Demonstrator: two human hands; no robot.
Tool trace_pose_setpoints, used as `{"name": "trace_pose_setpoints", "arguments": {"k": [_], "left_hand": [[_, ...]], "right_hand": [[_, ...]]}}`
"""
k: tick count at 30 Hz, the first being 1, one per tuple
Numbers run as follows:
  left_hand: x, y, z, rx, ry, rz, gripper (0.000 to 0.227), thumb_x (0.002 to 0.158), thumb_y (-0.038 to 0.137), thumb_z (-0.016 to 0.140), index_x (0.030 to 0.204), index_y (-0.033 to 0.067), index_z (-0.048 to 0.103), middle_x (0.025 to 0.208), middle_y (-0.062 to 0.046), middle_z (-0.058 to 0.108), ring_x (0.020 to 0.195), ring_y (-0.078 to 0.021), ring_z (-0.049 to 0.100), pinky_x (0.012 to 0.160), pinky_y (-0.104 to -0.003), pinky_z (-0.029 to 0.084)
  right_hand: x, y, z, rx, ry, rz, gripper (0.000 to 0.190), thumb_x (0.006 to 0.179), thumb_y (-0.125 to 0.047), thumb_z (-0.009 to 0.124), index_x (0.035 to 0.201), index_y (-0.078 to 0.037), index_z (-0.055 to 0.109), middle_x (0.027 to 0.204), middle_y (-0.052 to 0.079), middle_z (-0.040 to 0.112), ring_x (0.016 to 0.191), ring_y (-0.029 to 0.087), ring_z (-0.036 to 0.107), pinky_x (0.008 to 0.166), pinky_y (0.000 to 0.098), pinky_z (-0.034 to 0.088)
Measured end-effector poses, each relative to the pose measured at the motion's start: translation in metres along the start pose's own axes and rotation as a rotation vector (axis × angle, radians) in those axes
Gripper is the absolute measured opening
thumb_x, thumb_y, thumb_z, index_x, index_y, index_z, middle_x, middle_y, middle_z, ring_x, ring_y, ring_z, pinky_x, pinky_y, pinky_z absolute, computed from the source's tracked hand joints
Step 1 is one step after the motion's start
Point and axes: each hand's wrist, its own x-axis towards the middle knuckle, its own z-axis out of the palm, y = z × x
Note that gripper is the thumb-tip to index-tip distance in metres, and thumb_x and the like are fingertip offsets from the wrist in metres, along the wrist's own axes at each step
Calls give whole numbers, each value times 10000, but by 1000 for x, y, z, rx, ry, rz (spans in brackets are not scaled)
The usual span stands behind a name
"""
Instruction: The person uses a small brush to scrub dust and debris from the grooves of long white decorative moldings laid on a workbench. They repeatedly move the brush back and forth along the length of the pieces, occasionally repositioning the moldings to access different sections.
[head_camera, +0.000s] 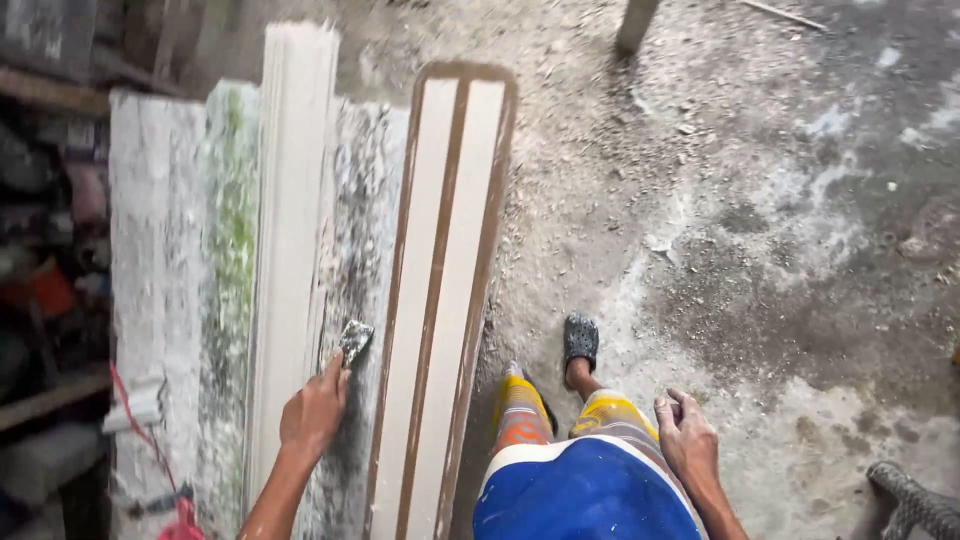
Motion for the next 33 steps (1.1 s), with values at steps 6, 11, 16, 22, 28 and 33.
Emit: {"name": "trace_pose_setpoints", "arguments": {"k": [6, 11, 16, 22, 28, 33], "left_hand": [[157, 85, -168, -124, -6, 53, 436, 1155, 439, 171, 1324, 211, 502, 617, 9, 475, 460, -161, 486, 391, -277, 480], [200, 95, -209, 14, 28, 84, 481, 1146, 397, 260, 1601, 293, 375, 970, -219, 753, 877, -403, 748, 746, -510, 608], [96, 37, -109, -196, -32, 70, 418, 1110, 375, 291, 1492, 233, 381, 875, -163, 688, 715, -355, 661, 625, -491, 573], [239, 101, -188, -332, 28, 132, 435, 1086, 321, 250, 1488, 281, 411, 1126, -235, 693, 1007, -454, 680, 810, -563, 532], [246, 119, -188, -493, 31, 102, 428, 1064, 392, 362, 1396, 174, 523, 1212, -267, 673, 1112, -478, 647, 888, -588, 509], [72, 113, -121, -971, -127, 7, 323, 1094, 417, 294, 1225, 137, 390, 733, 13, 455, 535, -121, 422, 437, -252, 393]], "right_hand": [[7, -28, 0, -16, 38, 41, 538, 990, -484, 481, 1421, -196, 621, 1212, 143, 748, 1167, 321, 672, 1039, 440, 471], [6, -70, -10, 49, 206, -139, 487, 972, -434, 549, 1360, -156, 646, 1155, 126, 754, 1108, 289, 687, 1023, 416, 473], [15, -50, -6, -37, 210, -68, 510, 948, -463, 544, 1353, -175, 657, 1186, 137, 757, 1159, 315, 679, 1059, 403, 464], [15, -111, 21, -82, 236, -183, 452, 913, -431, 612, 1300, -214, 696, 1215, 82, 761, 1149, 267, 699, 1025, 377, 497], [-18, -200, -2, 35, 191, -507, 404, 931, -393, 616, 1267, -180, 686, 1114, 93, 776, 1017, 228, 726, 958, 354, 524], [-25, -245, 54, 186, -71, -545, 421, 929, -374, 620, 1279, -154, 698, 1188, 61, 766, 1075, 161, 700, 986, 310, 498]]}}
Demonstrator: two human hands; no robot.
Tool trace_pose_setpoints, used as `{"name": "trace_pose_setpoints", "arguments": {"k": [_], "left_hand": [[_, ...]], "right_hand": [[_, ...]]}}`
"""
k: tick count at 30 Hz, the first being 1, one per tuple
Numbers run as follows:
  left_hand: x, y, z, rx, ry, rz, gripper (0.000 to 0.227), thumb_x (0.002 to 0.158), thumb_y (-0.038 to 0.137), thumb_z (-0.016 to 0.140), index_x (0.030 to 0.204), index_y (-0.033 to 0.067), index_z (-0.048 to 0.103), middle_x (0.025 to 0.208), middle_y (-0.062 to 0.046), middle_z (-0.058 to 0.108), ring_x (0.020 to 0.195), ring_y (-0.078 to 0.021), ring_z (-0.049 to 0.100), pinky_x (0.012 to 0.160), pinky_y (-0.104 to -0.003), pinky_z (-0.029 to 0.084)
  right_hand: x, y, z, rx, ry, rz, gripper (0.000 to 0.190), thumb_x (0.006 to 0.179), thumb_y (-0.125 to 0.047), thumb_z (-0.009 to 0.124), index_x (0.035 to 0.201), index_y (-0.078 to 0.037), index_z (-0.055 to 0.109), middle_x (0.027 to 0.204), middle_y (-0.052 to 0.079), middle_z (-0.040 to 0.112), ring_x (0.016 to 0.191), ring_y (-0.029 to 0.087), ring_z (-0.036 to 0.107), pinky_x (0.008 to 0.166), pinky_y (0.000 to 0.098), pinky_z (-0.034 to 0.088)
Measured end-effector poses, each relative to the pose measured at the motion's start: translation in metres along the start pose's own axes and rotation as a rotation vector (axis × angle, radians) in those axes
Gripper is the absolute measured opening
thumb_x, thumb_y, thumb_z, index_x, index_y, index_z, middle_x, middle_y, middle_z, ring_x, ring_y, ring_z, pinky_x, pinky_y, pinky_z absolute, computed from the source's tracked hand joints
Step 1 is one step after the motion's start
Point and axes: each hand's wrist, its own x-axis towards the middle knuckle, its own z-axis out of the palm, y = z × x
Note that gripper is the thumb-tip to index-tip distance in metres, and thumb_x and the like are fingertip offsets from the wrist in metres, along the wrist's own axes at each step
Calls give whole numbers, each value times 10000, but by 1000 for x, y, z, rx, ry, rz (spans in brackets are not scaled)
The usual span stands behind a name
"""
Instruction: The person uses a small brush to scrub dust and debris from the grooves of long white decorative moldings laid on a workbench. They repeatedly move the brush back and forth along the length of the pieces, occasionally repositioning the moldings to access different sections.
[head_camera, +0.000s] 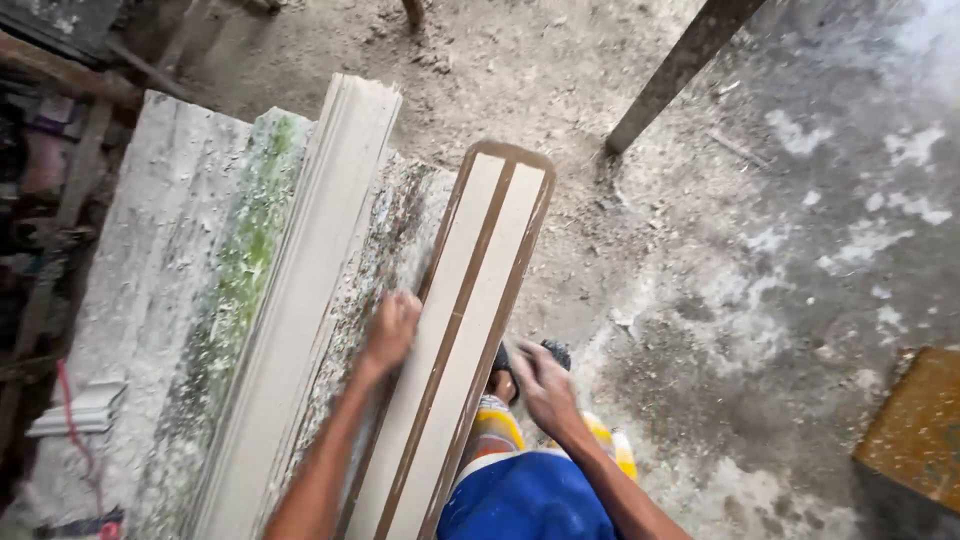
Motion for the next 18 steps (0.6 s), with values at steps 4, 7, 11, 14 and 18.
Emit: {"name": "trace_pose_setpoints", "arguments": {"k": [4, 7, 11, 14, 18], "left_hand": [[-58, -34, 58, -464, 77, 125, 462, 1011, 242, 392, 1376, -18, 505, 1331, -378, 562, 1319, -518, 494, 1100, -618, 390], [-70, -66, 49, -295, 154, 322, 393, 1011, 222, 373, 1262, -8, 570, 1327, -324, 566, 1293, -482, 502, 1114, -575, 364], [-67, -162, 14, 10, 284, 288, 478, 996, 487, 464, 1303, 203, 696, 1361, -77, 633, 1303, -298, 591, 1117, -425, 422], [-55, -247, -27, -31, 647, 101, 576, 1033, 397, 507, 1455, 9, 561, 1423, -318, 531, 1353, -504, 480, 1148, -576, 353], [-57, -293, -66, 102, 764, -187, 697, 1032, 485, 458, 1590, 71, 403, 1568, -268, 393, 1465, -456, 353, 1180, -601, 291]], "right_hand": [[12, -91, 64, 136, -496, 4, 679, 1000, -530, 439, 1582, -199, 326, 1358, 282, 573, 1259, 451, 582, 1112, 559, 427], [21, -88, 118, 131, -456, -58, 454, 1042, -465, 393, 1356, -143, 451, 1225, 246, 631, 1155, 440, 615, 1027, 563, 457], [36, -105, 164, 542, -322, 79, 352, 1102, -321, 433, 1248, -14, 523, 915, 196, 707, 547, 297, 719, 351, 345, 596], [39, -147, 182, -73, -356, -88, 636, 1061, -587, 328, 1378, -97, 580, 1091, 213, 732, 1150, 410, 662, 1071, 577, 467], [23, -142, 266, -166, -289, -193, 577, 1077, -469, 377, 1541, -139, 468, 1416, 283, 581, 1360, 454, 507, 1176, 573, 361]]}}
